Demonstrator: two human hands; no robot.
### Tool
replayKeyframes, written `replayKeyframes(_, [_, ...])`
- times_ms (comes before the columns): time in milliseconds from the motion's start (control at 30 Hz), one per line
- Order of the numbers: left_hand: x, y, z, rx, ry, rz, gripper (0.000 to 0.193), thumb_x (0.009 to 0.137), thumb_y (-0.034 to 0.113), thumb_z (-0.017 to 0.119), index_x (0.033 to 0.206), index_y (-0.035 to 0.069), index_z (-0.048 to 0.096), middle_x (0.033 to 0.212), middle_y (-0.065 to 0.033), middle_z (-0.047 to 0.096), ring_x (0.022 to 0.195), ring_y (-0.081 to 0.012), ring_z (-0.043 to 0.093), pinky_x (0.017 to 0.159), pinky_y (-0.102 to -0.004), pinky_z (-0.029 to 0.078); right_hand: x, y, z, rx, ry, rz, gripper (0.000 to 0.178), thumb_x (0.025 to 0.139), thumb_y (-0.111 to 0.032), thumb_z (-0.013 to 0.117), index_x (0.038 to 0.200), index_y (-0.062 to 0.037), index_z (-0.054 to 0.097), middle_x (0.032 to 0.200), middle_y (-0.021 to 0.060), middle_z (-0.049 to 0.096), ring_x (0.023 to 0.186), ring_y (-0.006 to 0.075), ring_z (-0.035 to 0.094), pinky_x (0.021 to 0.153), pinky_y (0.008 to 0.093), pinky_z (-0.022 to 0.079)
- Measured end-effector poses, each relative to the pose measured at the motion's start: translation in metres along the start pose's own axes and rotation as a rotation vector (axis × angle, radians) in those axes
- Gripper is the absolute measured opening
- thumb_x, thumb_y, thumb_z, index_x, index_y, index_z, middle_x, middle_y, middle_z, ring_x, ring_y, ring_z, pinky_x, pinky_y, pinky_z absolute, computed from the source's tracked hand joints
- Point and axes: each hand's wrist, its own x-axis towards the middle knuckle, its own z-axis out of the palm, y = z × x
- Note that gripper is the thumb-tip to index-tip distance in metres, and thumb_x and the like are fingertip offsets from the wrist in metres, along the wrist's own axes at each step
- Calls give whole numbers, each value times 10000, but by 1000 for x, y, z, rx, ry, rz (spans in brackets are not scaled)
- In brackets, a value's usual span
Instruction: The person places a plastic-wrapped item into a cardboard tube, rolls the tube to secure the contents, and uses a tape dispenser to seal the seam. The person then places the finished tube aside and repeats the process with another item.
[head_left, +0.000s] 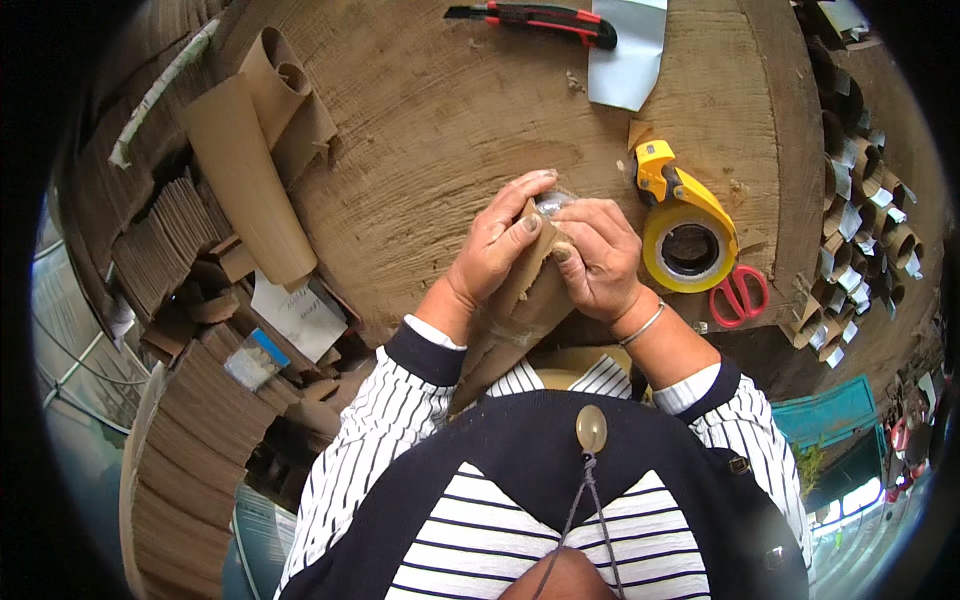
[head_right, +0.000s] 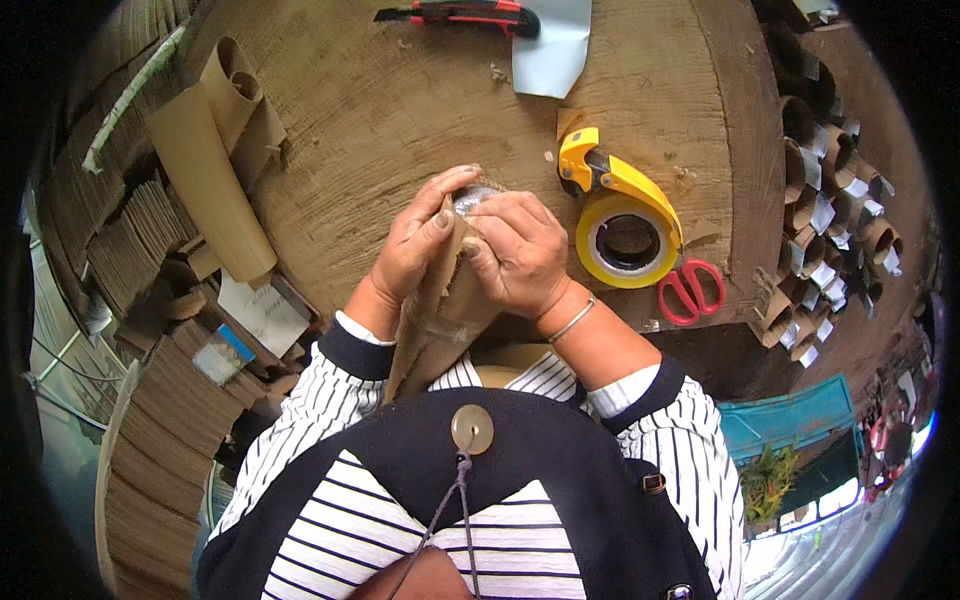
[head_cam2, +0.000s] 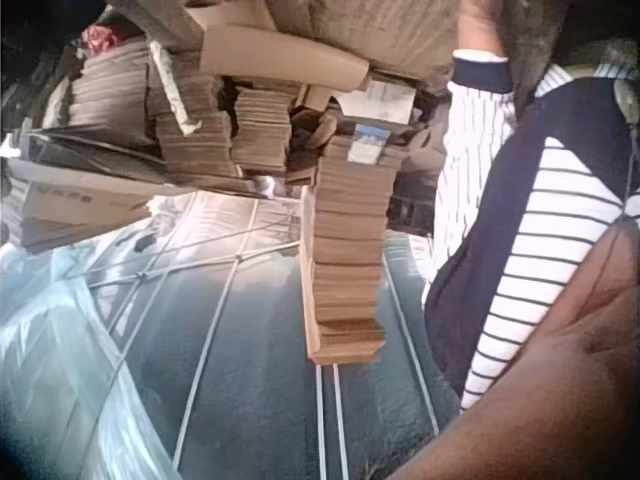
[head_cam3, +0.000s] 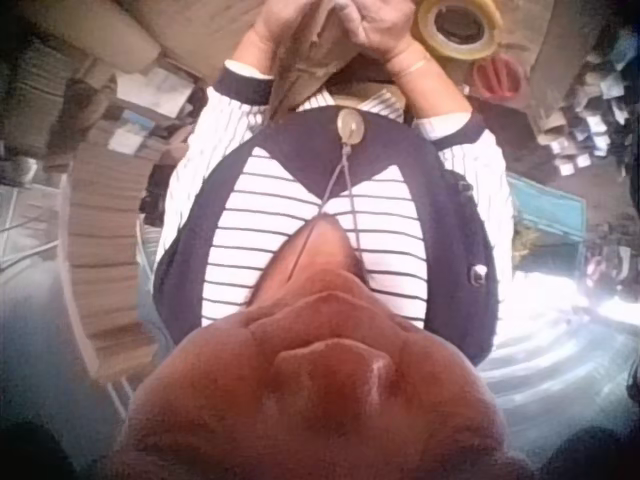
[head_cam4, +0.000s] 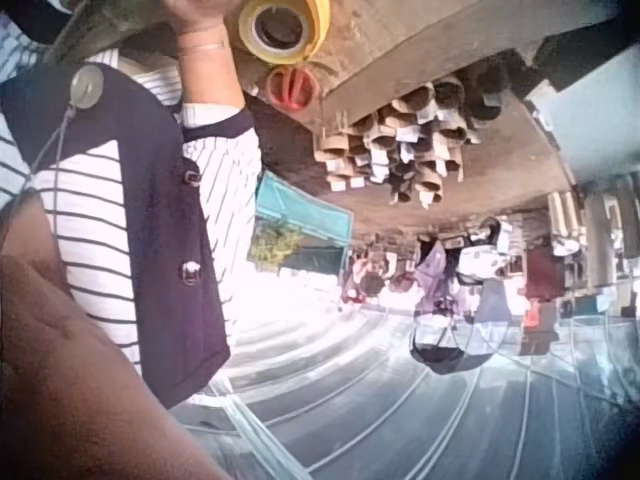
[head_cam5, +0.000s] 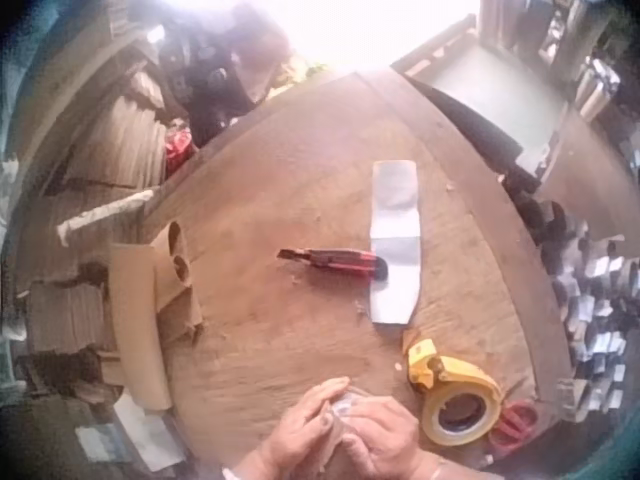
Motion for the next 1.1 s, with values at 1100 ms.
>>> replayKeyframes(1100, [-30,16,58,1007,226,229,823,813,296,745,1485,63,332,1553,-173,298,1405,-372,326,1145,-471,300,4,-37,-171,217,-246,613,624,710,-33,649,1324,31,560,1108,96,679,1016,134,631,928,261,485])
